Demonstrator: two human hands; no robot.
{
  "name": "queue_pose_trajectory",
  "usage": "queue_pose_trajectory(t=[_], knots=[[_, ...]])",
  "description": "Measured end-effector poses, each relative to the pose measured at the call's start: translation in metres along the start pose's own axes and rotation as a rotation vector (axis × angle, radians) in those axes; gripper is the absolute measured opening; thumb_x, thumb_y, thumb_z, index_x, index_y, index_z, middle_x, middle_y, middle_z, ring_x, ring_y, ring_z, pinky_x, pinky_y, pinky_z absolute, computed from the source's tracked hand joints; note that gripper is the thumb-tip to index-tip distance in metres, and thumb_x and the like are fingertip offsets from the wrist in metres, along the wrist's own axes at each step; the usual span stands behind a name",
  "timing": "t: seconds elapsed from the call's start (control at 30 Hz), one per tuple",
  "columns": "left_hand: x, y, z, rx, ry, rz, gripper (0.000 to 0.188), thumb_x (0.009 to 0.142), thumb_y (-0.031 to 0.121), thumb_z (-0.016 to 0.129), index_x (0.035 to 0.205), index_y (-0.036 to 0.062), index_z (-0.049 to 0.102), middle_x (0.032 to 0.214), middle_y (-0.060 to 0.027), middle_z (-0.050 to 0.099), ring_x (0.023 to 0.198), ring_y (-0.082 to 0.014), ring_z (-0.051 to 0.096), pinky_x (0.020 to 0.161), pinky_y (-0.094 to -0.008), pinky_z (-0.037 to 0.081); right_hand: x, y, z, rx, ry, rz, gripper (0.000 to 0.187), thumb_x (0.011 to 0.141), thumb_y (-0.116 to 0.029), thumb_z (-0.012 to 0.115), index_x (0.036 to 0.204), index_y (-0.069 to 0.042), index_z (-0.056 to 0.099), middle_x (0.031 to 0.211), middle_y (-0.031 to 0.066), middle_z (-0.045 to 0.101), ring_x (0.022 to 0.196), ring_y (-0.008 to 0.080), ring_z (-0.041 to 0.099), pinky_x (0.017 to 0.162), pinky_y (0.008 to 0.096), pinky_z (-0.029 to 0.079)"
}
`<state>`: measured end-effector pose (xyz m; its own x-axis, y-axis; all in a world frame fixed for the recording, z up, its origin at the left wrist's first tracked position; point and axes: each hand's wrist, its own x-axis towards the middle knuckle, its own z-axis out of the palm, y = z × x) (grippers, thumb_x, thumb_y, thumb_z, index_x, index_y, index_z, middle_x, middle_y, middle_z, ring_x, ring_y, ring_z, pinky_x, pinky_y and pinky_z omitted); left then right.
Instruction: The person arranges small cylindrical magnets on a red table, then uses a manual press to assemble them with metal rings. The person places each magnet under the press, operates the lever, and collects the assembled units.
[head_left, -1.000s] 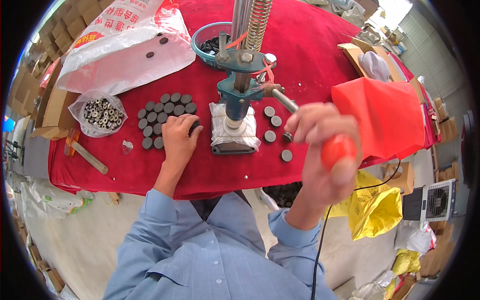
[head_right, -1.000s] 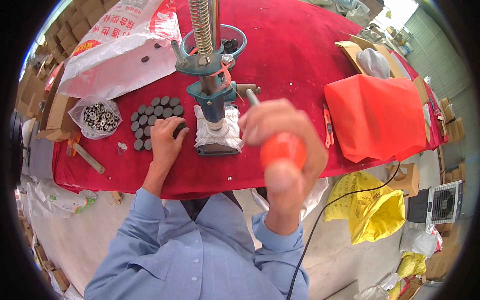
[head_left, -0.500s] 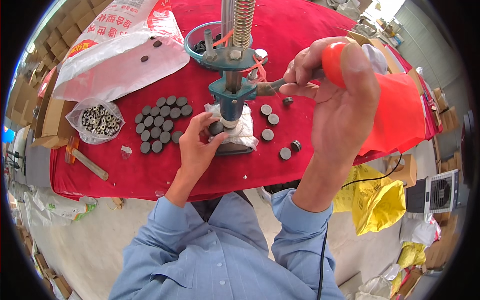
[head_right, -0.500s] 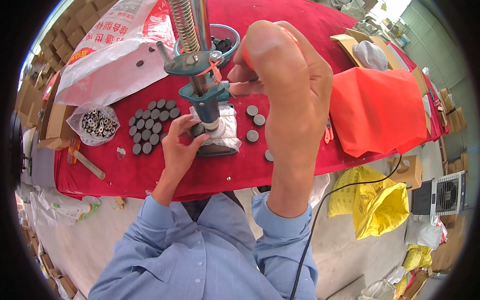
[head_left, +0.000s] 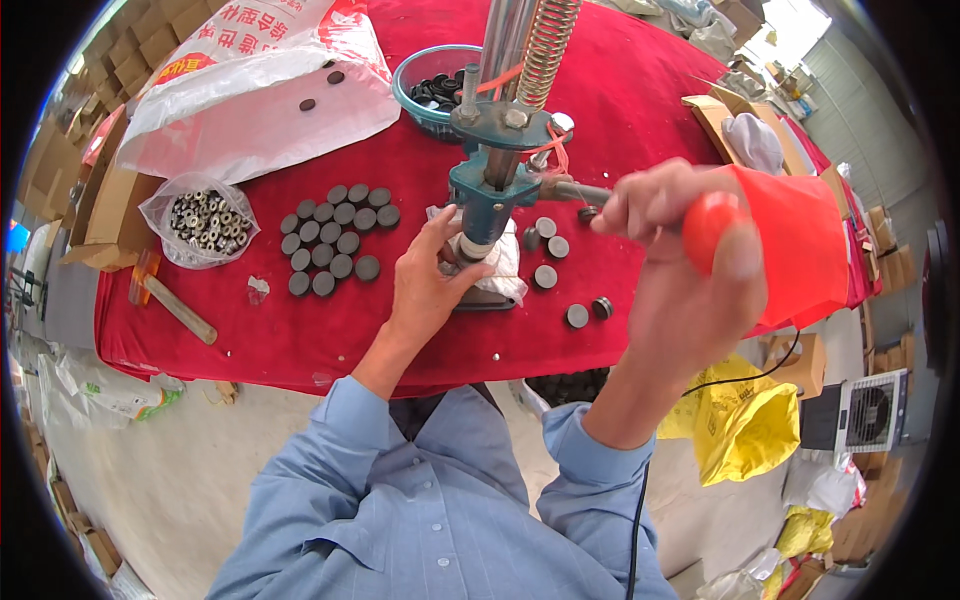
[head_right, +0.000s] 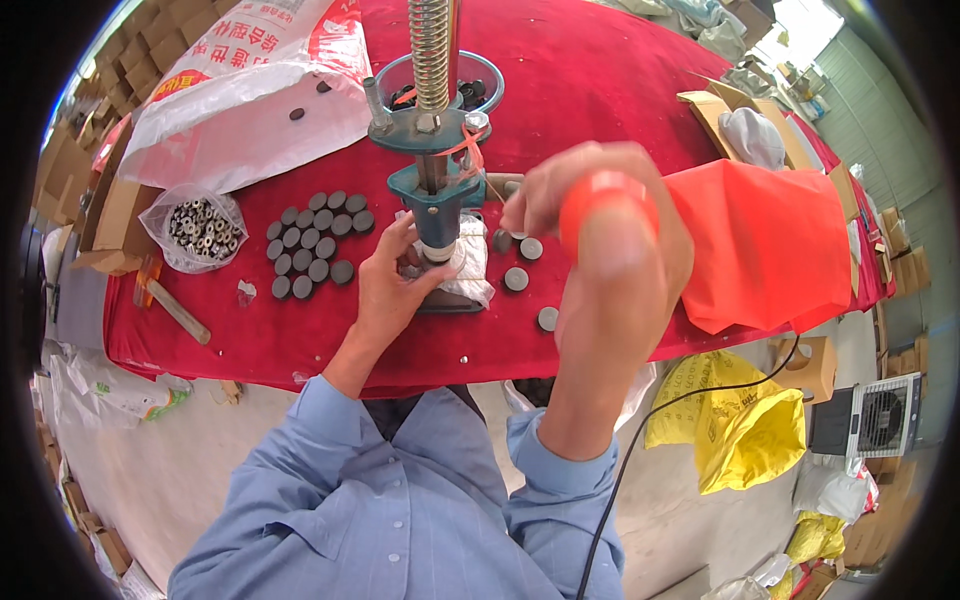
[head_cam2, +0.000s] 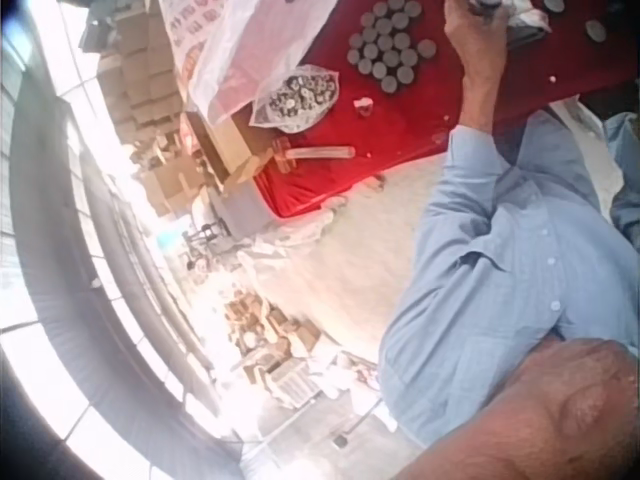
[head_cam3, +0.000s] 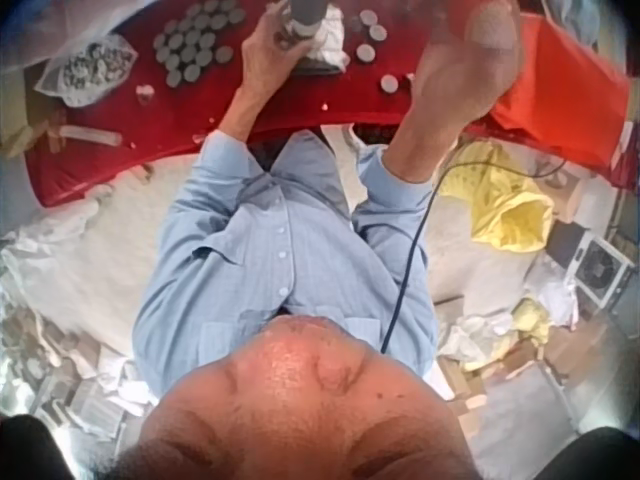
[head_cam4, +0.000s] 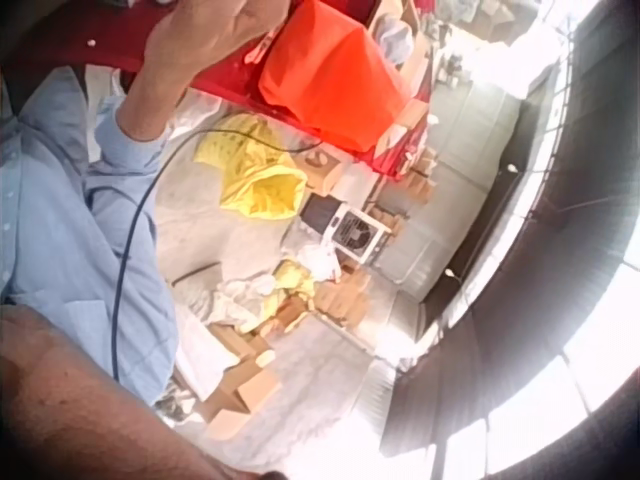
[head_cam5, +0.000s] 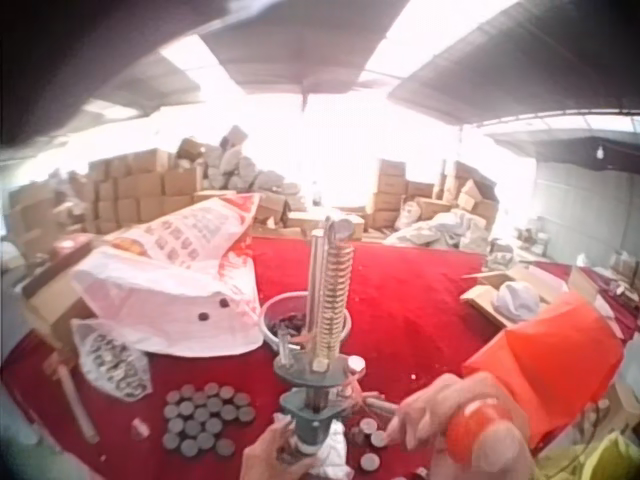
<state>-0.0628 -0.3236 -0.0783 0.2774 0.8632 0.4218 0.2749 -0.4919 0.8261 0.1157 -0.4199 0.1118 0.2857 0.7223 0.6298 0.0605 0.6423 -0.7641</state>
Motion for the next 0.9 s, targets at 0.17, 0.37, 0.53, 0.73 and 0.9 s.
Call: queue_pose_trajectory(t=[0.17,0.37,0.53,0.73,0.9], knots=[[-0.014,-0.019,-0.051,0.226,0.023,0.193,0.059,0.082,0.007,0.089,0.136,0.0036,0.068,0.127,-0.0117,0.075,0.103,-0.0266,0.070,0.088,-0.0398,0.056,-0.070,0.022,0.003,-0.058,0.008,-0.217,0.062,0.100,-0.064,0.057,0.094,-0.002,0.059,0.084,0.0156,0.059,0.094,0.0392,0.064,0.084,0.0502,0.055],[-0.034,-0.030,-0.101,0.713,-0.088,0.202,0.044,0.085,0.004,0.081,0.128,0.0045,0.075,0.121,-0.0111,0.074,0.112,-0.0321,0.064,0.096,-0.0433,0.050,-0.135,0.050,0.002,-0.080,0.130,-0.158,0.062,0.099,-0.068,0.061,0.093,-0.006,0.063,0.098,0.0171,0.067,0.113,0.0418,0.064,0.087,0.0535,0.061],[-0.036,-0.043,-0.108,0.617,-0.085,0.188,0.050,0.083,0.007,0.085,0.131,0.0053,0.074,0.118,-0.0103,0.075,0.105,-0.0279,0.065,0.091,-0.0416,0.052,-0.098,0.031,-0.005,-0.106,0.007,-0.184,0.062,0.098,-0.067,0.063,0.093,-0.006,0.064,0.088,0.0146,0.068,0.104,0.0386,0.067,0.088,0.0491,0.055],[-0.027,-0.013,-0.076,0.187,0.001,0.005,0.073,0.078,0.011,0.093,0.143,0.0042,0.063,0.105,-0.0099,0.078,0.082,-0.0219,0.070,0.075,-0.0358,0.058,-0.085,0.032,-0.003,-0.033,0.006,-0.253,0.063,0.097,-0.066,0.065,0.093,-0.003,0.063,0.082,0.0140,0.066,0.090,0.0326,0.065,0.083,0.0455,0.054],[0.005,0.005,-0.030,0.201,-0.080,0.075,0.078,0.077,0.015,0.095,0.144,0.0032,0.058,0.100,-0.0110,0.076,0.082,-0.0263,0.072,0.072,-0.0390,0.058,-0.023,0.005,-0.003,-0.042,-0.076,-0.108,0.055,0.098,-0.057,0.055,0.097,-0.002,0.058,0.084,0.0131,0.055,0.086,0.0310,0.057,0.079,0.0436,0.053]])
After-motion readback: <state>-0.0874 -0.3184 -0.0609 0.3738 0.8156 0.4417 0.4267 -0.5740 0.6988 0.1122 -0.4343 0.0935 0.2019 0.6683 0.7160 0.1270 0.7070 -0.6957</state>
